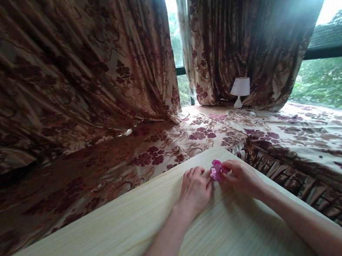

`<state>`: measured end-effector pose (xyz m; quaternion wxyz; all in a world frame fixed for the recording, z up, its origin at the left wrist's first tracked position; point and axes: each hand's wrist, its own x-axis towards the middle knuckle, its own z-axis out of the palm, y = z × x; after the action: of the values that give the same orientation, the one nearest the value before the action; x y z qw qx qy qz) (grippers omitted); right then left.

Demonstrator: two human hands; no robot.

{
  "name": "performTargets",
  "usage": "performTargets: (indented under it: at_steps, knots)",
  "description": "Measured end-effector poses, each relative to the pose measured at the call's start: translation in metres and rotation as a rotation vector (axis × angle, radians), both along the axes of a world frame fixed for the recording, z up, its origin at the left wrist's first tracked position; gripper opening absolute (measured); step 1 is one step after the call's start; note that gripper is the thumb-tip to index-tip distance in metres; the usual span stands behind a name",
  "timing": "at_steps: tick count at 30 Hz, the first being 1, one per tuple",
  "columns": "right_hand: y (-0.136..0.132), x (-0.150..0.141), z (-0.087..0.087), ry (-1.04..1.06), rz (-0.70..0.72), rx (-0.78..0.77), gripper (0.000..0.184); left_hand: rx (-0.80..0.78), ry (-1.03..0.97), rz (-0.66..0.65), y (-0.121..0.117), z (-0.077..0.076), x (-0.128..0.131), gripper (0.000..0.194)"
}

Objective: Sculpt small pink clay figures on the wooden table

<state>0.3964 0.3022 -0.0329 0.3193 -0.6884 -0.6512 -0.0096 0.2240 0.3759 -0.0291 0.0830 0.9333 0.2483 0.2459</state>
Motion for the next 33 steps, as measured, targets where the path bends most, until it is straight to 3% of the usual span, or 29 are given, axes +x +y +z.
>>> performTargets:
  at_steps: [9, 19, 25, 33]
  knots:
    - [0.003, 0.002, -0.003, 0.007, 0.014, -0.011, 0.014, 0.036, 0.034, -0.03, -0.006, 0.002, -0.004, 0.02]
    - [0.008, -0.002, -0.007, -0.009, 0.019, -0.021, 0.015, 0.13, 0.113, 0.09, -0.024, 0.007, 0.003, 0.028]
    - [0.009, -0.002, -0.006, -0.005, 0.003, -0.03, 0.016, 0.101, 0.086, 0.142, -0.035, -0.001, 0.0, 0.032]
    - [0.007, -0.002, -0.005, 0.01, 0.0, -0.039, 0.018, 0.07, 0.066, 0.181, -0.027, -0.005, 0.006, 0.04]
